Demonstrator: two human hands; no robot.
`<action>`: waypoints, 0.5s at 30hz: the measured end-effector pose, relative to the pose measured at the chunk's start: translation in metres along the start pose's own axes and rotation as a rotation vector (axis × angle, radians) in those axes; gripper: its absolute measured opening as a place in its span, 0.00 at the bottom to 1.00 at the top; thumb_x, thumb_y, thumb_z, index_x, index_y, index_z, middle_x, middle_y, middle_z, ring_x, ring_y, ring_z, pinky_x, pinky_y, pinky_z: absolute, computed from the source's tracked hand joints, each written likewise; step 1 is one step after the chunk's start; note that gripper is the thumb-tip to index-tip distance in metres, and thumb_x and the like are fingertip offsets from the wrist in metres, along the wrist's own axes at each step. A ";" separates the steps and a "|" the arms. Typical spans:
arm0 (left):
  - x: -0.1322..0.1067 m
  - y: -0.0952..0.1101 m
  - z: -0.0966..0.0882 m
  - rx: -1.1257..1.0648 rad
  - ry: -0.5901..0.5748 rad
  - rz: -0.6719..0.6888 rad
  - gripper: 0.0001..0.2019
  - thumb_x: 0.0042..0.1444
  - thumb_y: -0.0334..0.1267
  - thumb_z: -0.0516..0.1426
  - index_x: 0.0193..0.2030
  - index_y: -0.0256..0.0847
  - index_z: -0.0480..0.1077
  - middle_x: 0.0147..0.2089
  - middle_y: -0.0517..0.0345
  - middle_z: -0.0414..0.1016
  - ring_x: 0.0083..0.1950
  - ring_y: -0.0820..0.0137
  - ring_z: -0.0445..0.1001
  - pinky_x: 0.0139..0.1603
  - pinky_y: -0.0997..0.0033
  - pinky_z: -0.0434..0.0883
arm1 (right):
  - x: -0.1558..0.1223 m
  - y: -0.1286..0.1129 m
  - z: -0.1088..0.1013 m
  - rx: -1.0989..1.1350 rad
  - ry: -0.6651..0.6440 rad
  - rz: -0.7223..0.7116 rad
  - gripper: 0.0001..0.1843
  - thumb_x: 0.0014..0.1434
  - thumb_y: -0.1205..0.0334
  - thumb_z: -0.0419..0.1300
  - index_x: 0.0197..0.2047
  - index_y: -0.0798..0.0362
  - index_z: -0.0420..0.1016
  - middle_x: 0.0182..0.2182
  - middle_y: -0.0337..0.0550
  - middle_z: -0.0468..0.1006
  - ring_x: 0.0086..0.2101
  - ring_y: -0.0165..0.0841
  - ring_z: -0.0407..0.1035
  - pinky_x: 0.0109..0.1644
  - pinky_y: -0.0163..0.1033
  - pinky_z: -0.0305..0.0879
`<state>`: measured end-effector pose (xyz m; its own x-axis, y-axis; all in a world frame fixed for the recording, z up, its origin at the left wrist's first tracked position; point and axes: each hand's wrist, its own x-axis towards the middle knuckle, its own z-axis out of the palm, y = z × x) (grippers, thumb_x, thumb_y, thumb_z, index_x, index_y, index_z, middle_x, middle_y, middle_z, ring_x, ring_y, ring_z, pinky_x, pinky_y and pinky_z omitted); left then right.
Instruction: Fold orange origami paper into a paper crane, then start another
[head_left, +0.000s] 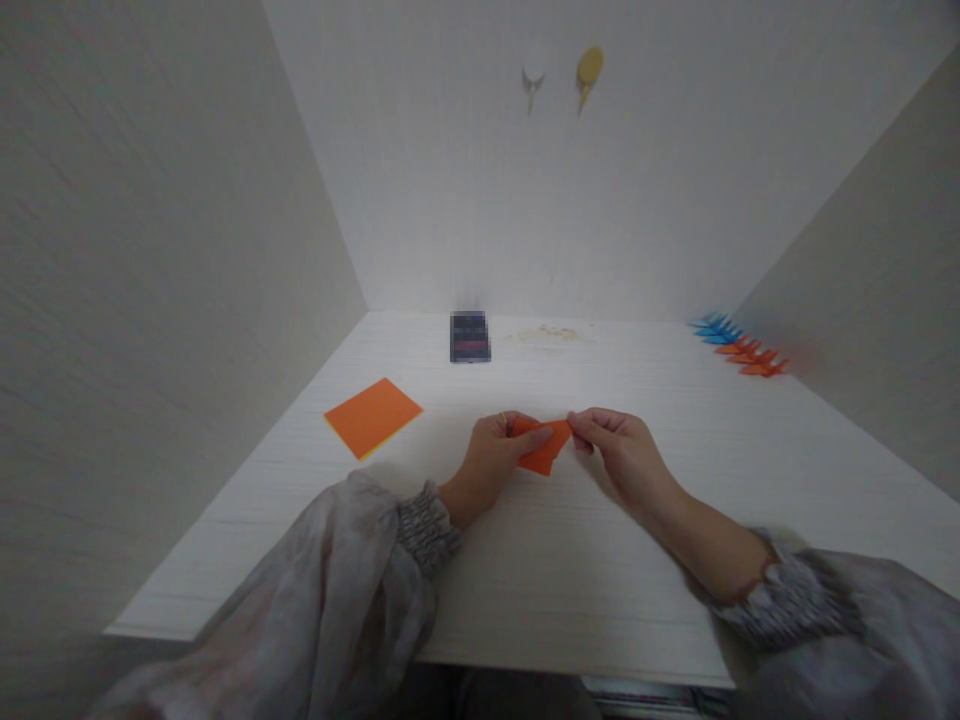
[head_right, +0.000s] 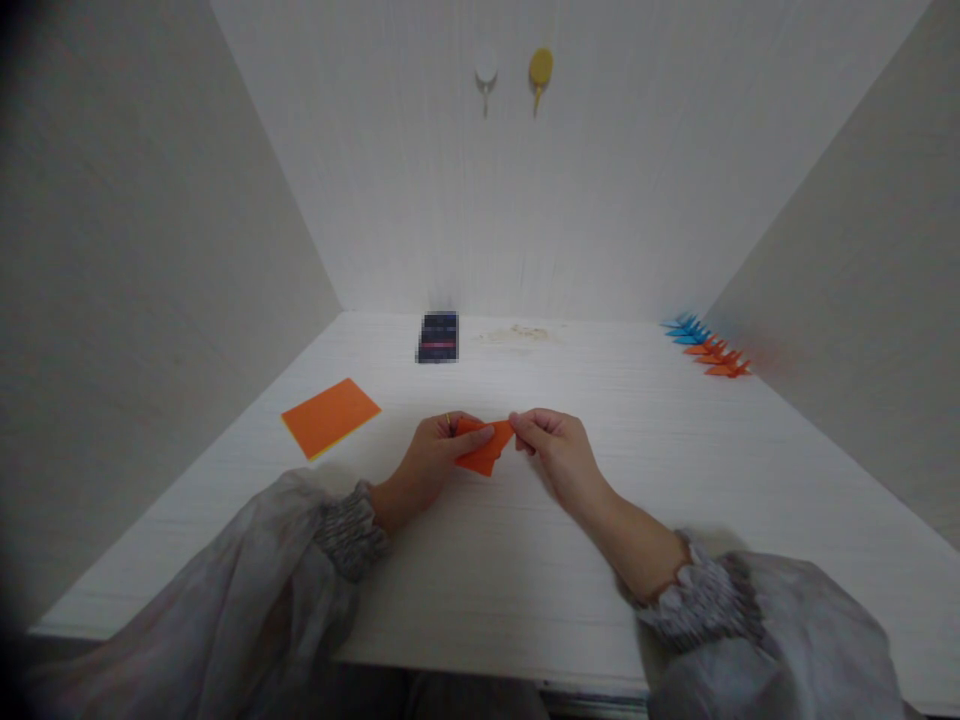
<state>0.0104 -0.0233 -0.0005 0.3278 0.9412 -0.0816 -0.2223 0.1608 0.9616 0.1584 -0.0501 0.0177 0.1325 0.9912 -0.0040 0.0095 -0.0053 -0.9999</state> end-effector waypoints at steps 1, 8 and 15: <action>-0.001 0.001 0.000 -0.006 0.007 0.001 0.12 0.38 0.41 0.63 0.23 0.34 0.69 0.20 0.62 0.69 0.22 0.79 0.64 0.25 0.78 0.61 | 0.001 0.000 -0.001 -0.004 0.006 -0.006 0.15 0.45 0.56 0.61 0.16 0.56 0.67 0.14 0.34 0.63 0.18 0.24 0.54 0.24 0.33 0.49; -0.001 0.002 0.001 -0.145 -0.029 -0.016 0.11 0.42 0.41 0.60 0.25 0.33 0.70 0.23 0.59 0.71 0.23 0.76 0.67 0.27 0.76 0.64 | 0.004 0.003 -0.003 0.063 0.009 -0.043 0.08 0.44 0.61 0.62 0.19 0.56 0.70 0.16 0.35 0.67 0.21 0.25 0.57 0.27 0.33 0.52; 0.000 0.003 0.003 -0.086 -0.013 -0.010 0.11 0.45 0.42 0.58 0.27 0.33 0.70 0.21 0.60 0.70 0.23 0.76 0.68 0.28 0.75 0.64 | 0.003 0.004 -0.001 0.062 0.023 -0.072 0.08 0.46 0.60 0.61 0.21 0.55 0.71 0.17 0.34 0.66 0.22 0.25 0.57 0.29 0.33 0.53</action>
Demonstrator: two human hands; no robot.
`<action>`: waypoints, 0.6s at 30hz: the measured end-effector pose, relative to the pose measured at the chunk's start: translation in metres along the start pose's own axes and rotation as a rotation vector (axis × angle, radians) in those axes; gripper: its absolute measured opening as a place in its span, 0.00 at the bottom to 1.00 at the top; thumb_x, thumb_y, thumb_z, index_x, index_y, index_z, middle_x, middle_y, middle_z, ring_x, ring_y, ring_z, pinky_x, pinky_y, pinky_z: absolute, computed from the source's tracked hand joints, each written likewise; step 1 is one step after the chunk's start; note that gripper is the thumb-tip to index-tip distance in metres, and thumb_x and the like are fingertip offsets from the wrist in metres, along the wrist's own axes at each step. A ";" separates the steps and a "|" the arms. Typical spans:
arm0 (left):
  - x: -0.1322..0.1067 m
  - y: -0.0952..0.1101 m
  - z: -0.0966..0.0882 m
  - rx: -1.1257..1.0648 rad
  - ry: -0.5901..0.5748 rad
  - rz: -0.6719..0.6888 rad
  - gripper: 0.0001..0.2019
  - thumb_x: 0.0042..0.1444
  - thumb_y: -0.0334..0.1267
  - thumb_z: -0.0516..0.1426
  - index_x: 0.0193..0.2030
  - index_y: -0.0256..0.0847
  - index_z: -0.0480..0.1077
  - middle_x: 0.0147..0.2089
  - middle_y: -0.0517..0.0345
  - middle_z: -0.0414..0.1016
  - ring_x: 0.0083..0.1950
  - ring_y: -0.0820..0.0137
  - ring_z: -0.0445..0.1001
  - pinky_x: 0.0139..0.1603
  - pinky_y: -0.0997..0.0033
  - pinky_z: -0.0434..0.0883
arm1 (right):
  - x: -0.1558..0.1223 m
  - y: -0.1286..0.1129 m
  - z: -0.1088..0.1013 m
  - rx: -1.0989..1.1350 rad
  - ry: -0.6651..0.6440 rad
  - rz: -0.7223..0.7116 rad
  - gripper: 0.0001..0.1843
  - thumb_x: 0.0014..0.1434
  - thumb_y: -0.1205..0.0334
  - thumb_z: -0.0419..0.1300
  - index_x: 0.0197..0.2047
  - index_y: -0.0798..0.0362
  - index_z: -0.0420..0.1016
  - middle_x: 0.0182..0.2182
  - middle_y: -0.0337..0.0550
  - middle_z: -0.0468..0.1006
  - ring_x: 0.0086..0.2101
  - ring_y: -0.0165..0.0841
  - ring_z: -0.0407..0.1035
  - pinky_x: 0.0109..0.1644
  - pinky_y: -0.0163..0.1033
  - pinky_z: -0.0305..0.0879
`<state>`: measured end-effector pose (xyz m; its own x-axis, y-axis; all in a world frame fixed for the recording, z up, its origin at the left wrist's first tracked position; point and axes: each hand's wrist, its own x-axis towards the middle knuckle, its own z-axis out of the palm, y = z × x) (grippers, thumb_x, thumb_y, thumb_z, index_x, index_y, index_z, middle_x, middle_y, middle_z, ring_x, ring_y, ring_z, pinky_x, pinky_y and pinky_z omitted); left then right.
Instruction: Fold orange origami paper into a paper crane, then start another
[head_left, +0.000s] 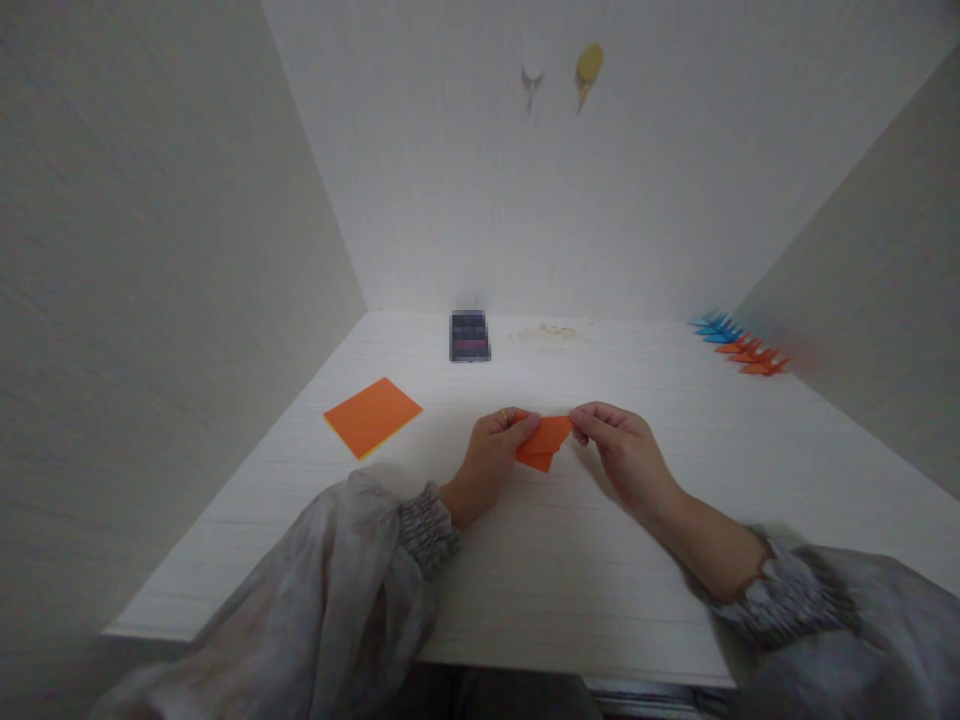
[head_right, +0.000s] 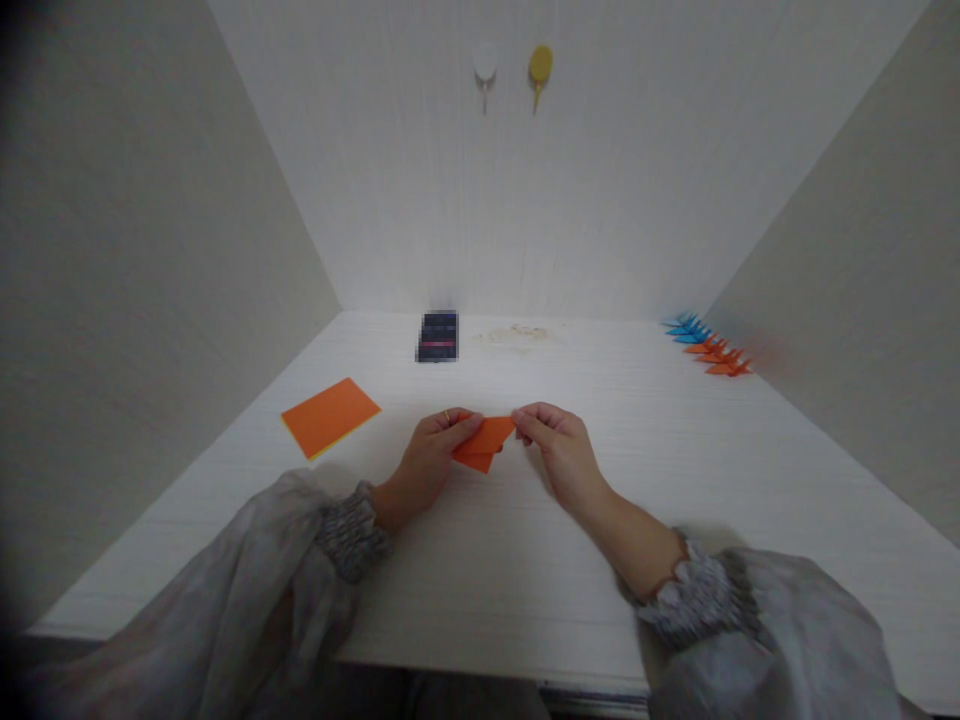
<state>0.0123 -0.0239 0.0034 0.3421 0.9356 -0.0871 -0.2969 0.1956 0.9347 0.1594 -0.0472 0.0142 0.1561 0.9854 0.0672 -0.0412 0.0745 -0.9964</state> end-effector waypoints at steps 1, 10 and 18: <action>0.000 0.000 0.000 0.020 -0.015 0.006 0.13 0.46 0.44 0.57 0.27 0.33 0.70 0.22 0.59 0.70 0.24 0.75 0.68 0.28 0.75 0.64 | 0.000 0.000 0.000 -0.004 0.001 0.002 0.08 0.46 0.59 0.61 0.21 0.55 0.71 0.17 0.34 0.66 0.22 0.25 0.57 0.29 0.33 0.53; 0.000 -0.001 -0.005 0.194 -0.036 0.070 0.15 0.36 0.42 0.63 0.28 0.33 0.70 0.26 0.56 0.73 0.26 0.74 0.70 0.29 0.74 0.66 | -0.002 -0.002 0.002 -0.089 0.002 0.041 0.15 0.46 0.52 0.59 0.17 0.54 0.65 0.16 0.34 0.62 0.20 0.25 0.54 0.25 0.33 0.50; 0.000 0.000 -0.003 0.075 -0.042 0.005 0.12 0.41 0.42 0.61 0.27 0.33 0.70 0.24 0.55 0.74 0.26 0.74 0.71 0.30 0.73 0.67 | -0.003 -0.004 0.004 -0.088 -0.008 0.020 0.17 0.48 0.52 0.57 0.16 0.52 0.61 0.15 0.34 0.59 0.20 0.26 0.53 0.24 0.33 0.50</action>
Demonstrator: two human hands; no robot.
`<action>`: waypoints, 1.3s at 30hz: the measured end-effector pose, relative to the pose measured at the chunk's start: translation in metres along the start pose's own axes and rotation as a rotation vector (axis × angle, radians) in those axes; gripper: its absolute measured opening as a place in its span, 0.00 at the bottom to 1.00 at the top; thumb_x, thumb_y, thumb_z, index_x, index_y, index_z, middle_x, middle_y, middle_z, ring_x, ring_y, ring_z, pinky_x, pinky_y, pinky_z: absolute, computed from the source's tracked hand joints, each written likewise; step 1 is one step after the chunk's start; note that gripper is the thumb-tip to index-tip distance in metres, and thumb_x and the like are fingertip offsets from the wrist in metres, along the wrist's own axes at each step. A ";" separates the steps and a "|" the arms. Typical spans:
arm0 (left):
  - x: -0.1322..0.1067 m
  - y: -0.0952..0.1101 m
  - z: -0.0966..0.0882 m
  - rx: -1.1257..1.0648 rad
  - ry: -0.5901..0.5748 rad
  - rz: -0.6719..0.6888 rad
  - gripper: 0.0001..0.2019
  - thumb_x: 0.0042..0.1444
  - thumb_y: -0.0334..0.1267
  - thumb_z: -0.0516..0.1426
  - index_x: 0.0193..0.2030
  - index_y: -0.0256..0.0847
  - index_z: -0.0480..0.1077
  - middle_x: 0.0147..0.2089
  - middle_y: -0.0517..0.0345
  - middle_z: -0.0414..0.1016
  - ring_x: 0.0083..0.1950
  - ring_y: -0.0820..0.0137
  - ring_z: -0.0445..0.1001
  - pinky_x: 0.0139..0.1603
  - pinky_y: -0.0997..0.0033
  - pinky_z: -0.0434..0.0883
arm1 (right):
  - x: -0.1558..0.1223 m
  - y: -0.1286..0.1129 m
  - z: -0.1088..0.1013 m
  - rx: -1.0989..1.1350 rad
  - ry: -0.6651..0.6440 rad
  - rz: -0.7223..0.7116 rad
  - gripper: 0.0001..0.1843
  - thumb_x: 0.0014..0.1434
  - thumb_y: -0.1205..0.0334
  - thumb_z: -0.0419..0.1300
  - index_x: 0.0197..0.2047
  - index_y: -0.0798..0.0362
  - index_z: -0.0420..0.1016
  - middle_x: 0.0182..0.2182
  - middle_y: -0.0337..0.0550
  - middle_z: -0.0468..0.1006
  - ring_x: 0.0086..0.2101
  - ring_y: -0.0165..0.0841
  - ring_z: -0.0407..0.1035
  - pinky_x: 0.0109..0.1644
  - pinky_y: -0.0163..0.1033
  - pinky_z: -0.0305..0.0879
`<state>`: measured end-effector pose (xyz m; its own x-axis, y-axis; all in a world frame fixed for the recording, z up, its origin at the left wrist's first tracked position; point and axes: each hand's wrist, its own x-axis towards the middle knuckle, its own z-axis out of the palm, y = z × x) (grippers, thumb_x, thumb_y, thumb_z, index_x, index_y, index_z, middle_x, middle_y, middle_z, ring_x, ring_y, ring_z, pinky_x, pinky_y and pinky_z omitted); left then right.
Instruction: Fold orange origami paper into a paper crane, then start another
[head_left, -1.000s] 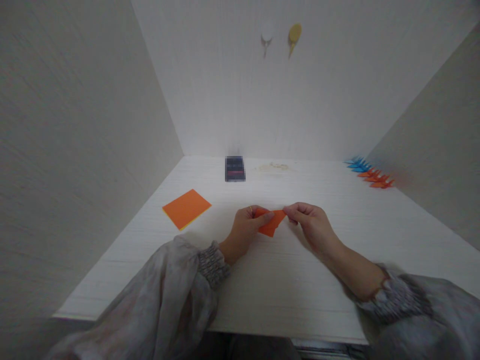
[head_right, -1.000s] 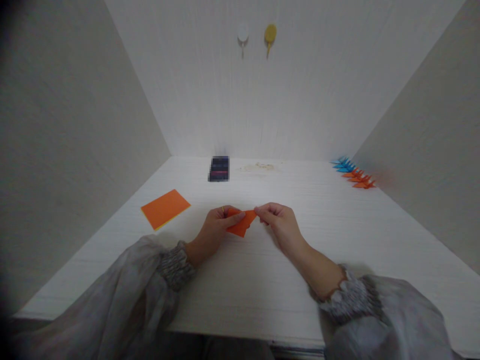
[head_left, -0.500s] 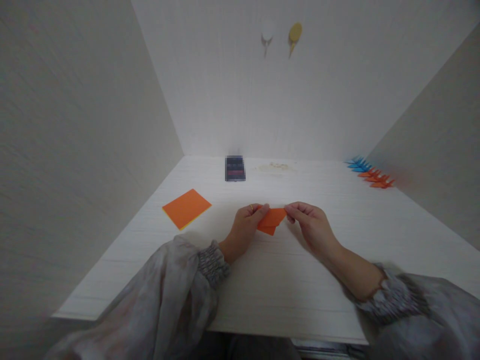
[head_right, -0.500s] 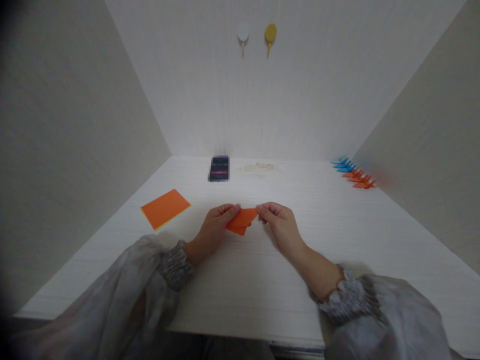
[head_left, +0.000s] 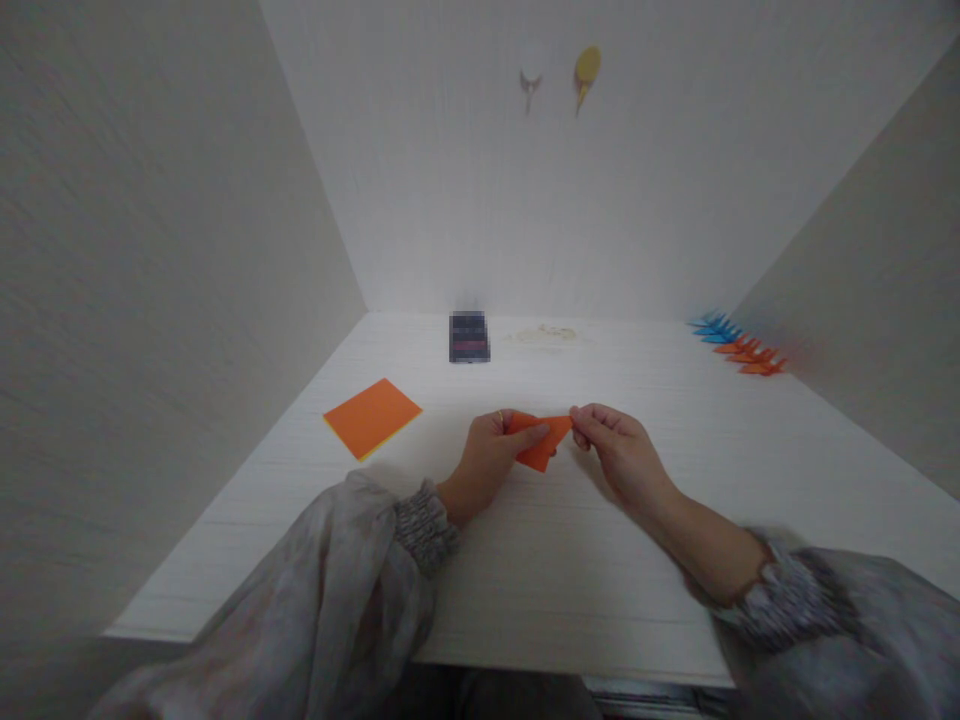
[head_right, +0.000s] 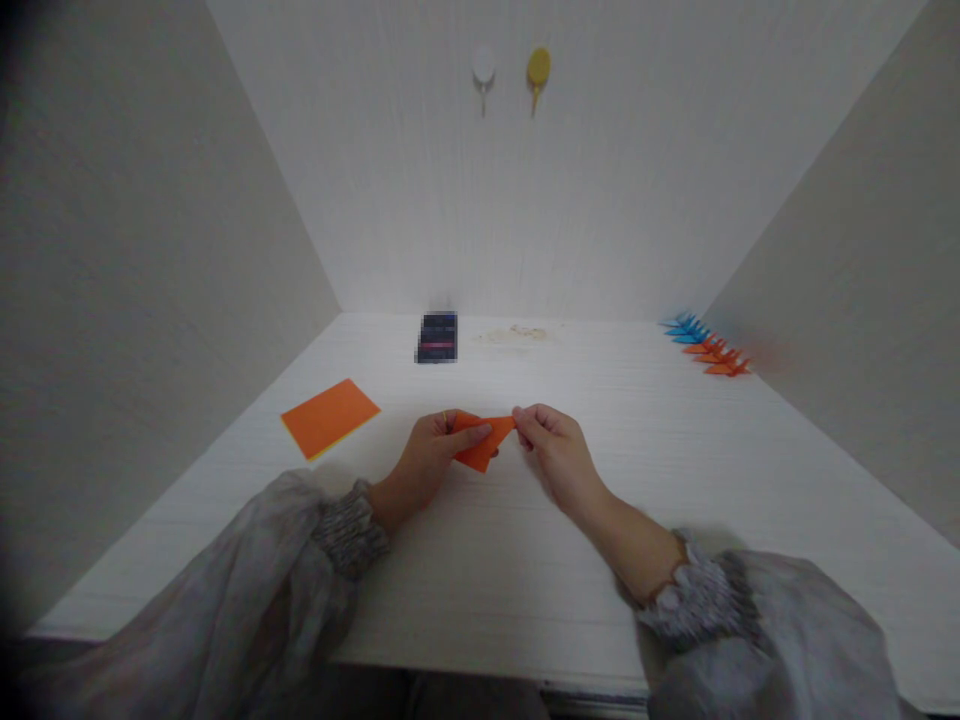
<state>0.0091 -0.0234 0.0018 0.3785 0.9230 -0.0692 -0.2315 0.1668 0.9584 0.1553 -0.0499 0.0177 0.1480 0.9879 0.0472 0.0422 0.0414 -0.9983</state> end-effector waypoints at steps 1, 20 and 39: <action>0.000 0.000 0.000 -0.005 0.001 -0.016 0.12 0.41 0.42 0.61 0.27 0.32 0.70 0.24 0.55 0.74 0.25 0.74 0.71 0.29 0.74 0.67 | 0.001 0.001 0.000 0.013 -0.008 0.006 0.17 0.49 0.52 0.57 0.16 0.52 0.62 0.15 0.34 0.61 0.20 0.26 0.54 0.24 0.33 0.51; 0.005 0.000 -0.017 1.200 -0.053 0.464 0.09 0.47 0.39 0.57 0.36 0.39 0.70 0.46 0.51 0.62 0.46 0.64 0.63 0.47 0.61 0.64 | 0.008 0.019 -0.014 -0.904 -0.301 -0.260 0.09 0.53 0.63 0.51 0.31 0.52 0.73 0.23 0.38 0.72 0.23 0.29 0.63 0.28 0.33 0.56; -0.011 -0.010 -0.014 1.684 -0.336 0.530 0.33 0.55 0.56 0.41 0.58 0.30 0.53 0.60 0.38 0.55 0.61 0.56 0.54 0.56 0.55 0.53 | 0.000 0.010 -0.012 -1.643 -0.530 -0.391 0.27 0.56 0.65 0.47 0.60 0.49 0.51 0.31 0.47 0.76 0.29 0.36 0.71 0.29 0.35 0.59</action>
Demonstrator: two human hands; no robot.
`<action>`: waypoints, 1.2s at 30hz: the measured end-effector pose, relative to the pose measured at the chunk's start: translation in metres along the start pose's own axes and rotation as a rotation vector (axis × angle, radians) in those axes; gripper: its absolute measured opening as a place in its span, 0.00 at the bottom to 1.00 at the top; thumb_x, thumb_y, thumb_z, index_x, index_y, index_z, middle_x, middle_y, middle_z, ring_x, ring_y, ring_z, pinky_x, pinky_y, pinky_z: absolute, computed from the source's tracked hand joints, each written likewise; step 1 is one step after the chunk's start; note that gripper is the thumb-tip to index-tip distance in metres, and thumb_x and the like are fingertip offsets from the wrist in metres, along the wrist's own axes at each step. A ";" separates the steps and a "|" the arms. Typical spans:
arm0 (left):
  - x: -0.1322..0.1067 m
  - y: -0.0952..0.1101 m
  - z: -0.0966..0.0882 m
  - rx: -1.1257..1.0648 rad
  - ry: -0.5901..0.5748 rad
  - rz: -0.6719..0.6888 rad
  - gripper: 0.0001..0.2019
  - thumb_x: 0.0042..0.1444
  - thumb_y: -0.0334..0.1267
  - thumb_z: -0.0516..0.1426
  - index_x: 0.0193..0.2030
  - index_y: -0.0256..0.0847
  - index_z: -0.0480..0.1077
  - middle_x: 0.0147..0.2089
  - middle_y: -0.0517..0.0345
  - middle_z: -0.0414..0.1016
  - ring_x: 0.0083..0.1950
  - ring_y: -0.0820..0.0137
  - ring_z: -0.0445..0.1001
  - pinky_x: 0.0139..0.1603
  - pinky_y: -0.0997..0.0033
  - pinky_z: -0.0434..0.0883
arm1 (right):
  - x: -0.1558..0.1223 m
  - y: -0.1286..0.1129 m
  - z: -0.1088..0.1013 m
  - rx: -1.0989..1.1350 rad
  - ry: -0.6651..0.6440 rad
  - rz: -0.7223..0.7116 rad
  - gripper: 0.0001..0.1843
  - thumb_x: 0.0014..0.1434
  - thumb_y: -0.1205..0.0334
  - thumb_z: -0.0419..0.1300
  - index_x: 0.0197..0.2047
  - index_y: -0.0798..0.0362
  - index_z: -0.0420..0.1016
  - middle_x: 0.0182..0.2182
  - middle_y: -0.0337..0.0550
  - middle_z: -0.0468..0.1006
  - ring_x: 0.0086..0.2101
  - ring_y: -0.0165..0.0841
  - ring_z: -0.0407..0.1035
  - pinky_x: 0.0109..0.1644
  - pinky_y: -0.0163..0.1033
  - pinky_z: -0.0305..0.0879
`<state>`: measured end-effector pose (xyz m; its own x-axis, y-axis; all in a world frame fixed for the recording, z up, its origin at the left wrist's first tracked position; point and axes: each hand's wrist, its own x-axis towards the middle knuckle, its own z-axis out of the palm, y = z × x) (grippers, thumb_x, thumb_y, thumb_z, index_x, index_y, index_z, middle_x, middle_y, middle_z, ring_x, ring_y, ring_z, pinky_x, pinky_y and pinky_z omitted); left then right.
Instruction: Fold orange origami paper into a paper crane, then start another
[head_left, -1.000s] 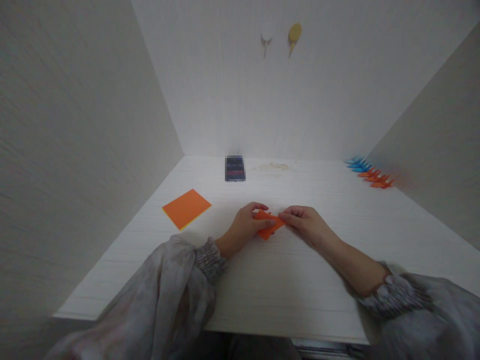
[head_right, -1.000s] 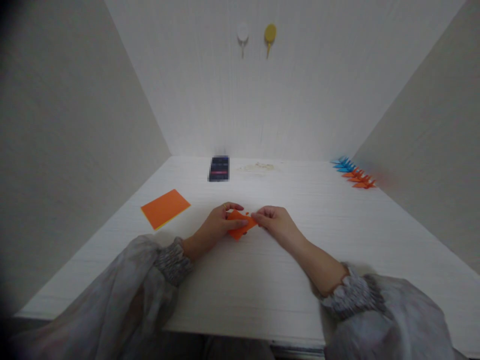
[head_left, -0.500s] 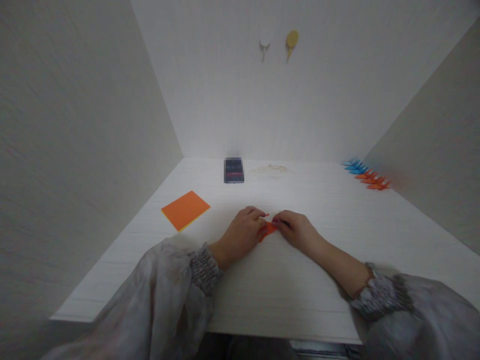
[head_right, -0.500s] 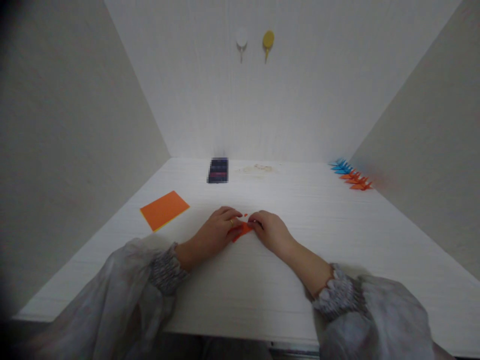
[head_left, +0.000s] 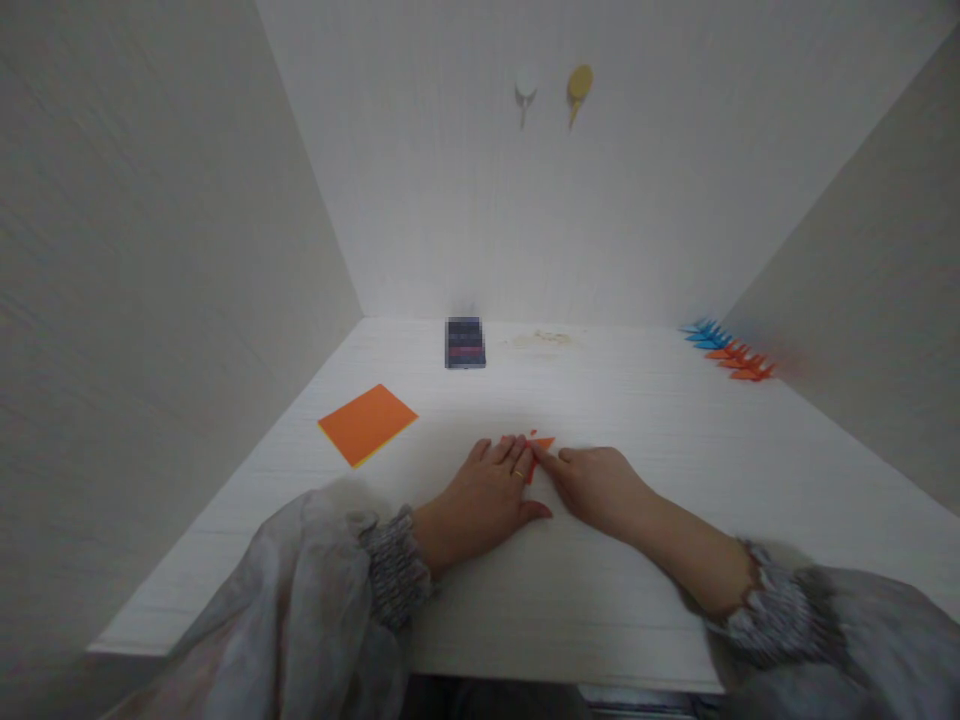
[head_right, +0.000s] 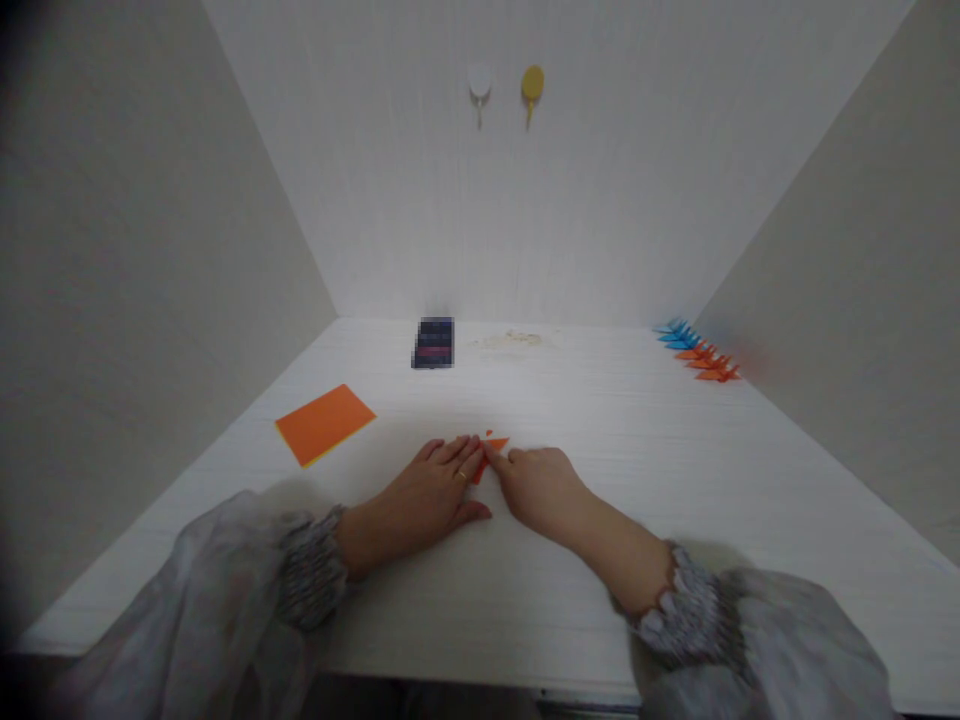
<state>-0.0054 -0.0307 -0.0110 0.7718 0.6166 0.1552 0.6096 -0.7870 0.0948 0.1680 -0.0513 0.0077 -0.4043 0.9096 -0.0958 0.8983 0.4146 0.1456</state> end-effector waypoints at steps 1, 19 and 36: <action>0.000 0.000 -0.001 -0.002 -0.004 0.004 0.33 0.55 0.56 0.41 0.59 0.31 0.52 0.60 0.38 0.55 0.61 0.56 0.53 0.56 0.54 0.53 | 0.000 -0.001 0.000 -0.014 -0.007 0.004 0.26 0.57 0.65 0.47 0.60 0.49 0.52 0.31 0.48 0.76 0.29 0.36 0.71 0.28 0.35 0.59; 0.001 -0.008 -0.001 0.005 -0.066 0.098 0.33 0.52 0.61 0.36 0.56 0.40 0.56 0.62 0.37 0.51 0.62 0.53 0.51 0.53 0.39 0.48 | 0.001 0.018 0.009 -0.015 -0.006 0.152 0.24 0.58 0.61 0.44 0.58 0.45 0.57 0.32 0.46 0.78 0.31 0.38 0.72 0.29 0.36 0.60; 0.003 -0.009 -0.003 -0.045 -0.095 0.085 0.35 0.50 0.63 0.36 0.56 0.41 0.56 0.62 0.38 0.50 0.62 0.53 0.50 0.52 0.36 0.48 | 0.003 0.022 0.020 0.009 0.080 0.229 0.21 0.58 0.64 0.43 0.53 0.61 0.61 0.28 0.52 0.78 0.28 0.39 0.72 0.28 0.38 0.63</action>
<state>-0.0089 -0.0219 -0.0086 0.8352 0.5453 0.0711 0.5342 -0.8353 0.1300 0.1896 -0.0397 -0.0094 -0.2023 0.9792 0.0168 0.9693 0.1978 0.1462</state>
